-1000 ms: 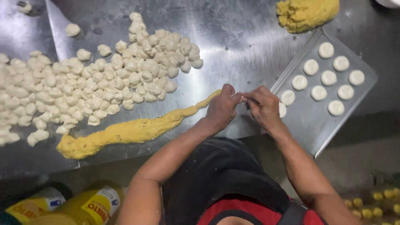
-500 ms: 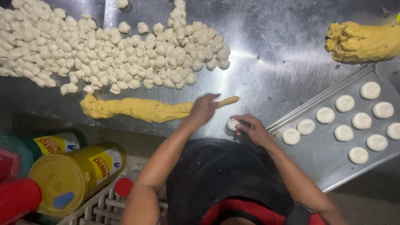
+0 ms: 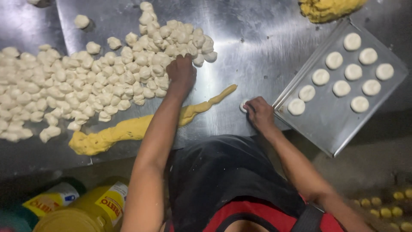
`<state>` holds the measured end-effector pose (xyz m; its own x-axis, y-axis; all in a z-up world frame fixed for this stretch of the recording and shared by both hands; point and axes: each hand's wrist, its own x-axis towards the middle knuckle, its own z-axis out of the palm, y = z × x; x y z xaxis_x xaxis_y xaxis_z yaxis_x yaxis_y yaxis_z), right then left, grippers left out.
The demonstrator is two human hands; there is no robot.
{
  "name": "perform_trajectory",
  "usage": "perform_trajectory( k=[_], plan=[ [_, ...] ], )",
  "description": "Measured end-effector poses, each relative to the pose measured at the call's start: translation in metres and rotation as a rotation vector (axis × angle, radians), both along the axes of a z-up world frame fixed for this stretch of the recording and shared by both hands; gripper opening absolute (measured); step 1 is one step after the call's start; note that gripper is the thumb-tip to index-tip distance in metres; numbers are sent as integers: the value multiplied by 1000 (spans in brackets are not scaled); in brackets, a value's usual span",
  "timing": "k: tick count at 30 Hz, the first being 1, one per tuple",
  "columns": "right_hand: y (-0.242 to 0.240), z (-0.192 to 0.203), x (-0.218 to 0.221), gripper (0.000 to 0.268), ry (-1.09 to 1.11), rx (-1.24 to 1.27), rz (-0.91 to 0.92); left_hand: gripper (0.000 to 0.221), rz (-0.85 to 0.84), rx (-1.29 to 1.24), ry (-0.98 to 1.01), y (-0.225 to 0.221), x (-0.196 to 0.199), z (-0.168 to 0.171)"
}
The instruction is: Shaping bread dough, placing it on baking trays, scoring it, and brushing it with egg wash or liquid before placing in racks.
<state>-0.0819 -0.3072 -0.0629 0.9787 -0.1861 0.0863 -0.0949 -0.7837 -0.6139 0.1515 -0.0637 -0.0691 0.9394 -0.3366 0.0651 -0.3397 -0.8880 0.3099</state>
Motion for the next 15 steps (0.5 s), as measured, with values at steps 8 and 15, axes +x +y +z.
perform_trajectory(
  k=[8, 15],
  plan=[
    [-9, -25, 57, 43, 166, -242, -144, 18, 21, -843, 282, 76, -80, 112],
    [14, -41, 54, 81, 246, -395, -107, 15, 281, -1477, 931, 104, -104, 59]
  ],
)
